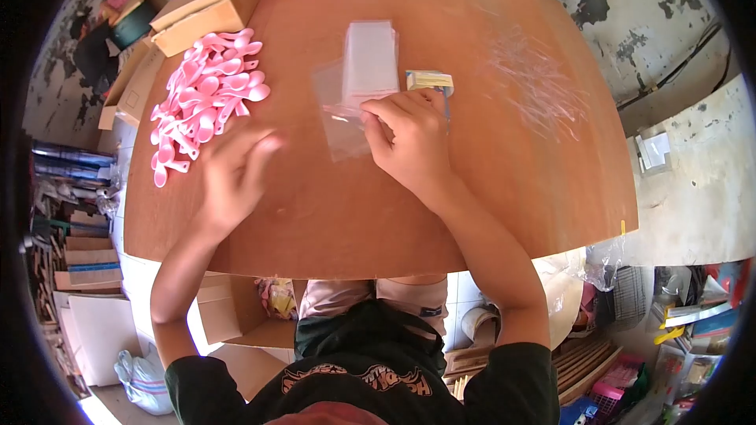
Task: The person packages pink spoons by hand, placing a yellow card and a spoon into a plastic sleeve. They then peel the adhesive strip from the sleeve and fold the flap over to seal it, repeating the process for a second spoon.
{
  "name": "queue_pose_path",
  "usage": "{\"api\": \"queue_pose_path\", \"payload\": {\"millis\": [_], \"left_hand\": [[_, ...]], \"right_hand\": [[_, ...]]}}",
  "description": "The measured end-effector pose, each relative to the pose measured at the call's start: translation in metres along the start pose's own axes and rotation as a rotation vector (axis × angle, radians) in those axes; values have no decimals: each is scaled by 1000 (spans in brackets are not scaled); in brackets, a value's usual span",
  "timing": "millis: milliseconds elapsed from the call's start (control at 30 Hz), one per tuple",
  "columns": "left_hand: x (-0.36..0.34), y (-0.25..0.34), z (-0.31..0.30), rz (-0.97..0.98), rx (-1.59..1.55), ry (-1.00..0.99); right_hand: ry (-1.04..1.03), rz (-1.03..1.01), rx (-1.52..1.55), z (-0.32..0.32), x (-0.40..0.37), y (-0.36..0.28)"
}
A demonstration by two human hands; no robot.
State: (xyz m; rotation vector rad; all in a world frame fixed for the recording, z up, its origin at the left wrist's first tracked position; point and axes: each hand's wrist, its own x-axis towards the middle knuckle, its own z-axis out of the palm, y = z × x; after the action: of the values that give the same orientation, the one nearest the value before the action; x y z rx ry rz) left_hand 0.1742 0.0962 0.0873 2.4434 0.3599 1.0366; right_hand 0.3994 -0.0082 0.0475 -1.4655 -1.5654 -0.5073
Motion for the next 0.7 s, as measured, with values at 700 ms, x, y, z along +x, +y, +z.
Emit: {"api": "queue_pose_path", "payload": {"millis": [700], "left_hand": [[15,-55,69,-116,-412,-85]], "right_hand": [[292,-782,354,-112,-10,-118]]}}
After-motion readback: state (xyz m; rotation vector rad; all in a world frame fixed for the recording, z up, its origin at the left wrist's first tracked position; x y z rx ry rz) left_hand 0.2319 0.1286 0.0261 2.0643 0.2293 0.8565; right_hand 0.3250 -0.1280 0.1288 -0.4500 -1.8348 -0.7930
